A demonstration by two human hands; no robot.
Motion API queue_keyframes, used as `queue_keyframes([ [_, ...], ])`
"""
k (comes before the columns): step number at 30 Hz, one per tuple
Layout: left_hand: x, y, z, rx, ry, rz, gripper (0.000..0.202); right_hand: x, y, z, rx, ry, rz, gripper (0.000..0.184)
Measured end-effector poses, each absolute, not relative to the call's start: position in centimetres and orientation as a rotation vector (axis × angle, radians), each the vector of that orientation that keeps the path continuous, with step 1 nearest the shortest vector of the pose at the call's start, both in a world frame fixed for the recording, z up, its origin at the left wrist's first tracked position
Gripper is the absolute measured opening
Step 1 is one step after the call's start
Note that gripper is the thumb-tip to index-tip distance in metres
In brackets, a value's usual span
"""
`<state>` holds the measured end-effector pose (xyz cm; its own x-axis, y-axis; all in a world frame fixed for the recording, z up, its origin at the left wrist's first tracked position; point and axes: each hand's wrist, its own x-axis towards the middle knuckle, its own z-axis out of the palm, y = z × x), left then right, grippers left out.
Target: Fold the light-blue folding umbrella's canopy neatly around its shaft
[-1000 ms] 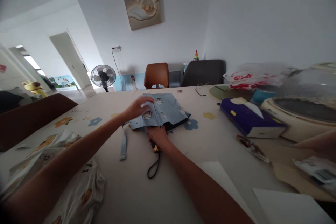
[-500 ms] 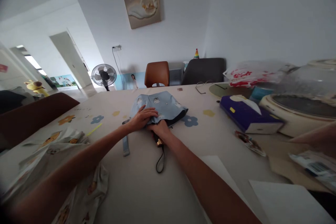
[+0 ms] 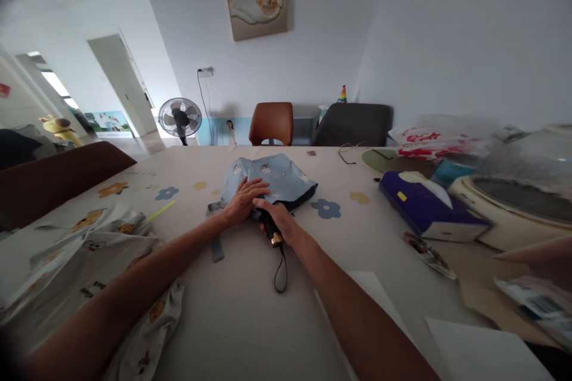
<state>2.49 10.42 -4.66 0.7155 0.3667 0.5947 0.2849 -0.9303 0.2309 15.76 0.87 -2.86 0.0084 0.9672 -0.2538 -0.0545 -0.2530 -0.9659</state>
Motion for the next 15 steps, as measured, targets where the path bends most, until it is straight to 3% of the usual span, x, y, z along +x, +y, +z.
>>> queue_keyframes([
  [8,2.31,10.22,-4.83,2.748,0.549,1.025,0.03,15.77,1.34,-2.78,-1.386,-0.893,1.52,0.054],
  [15,2.22,10.06,-5.02,2.84,0.493,1.005,0.029,15.78,1.46,-3.59,-1.382,-0.996,1.394,0.031],
])
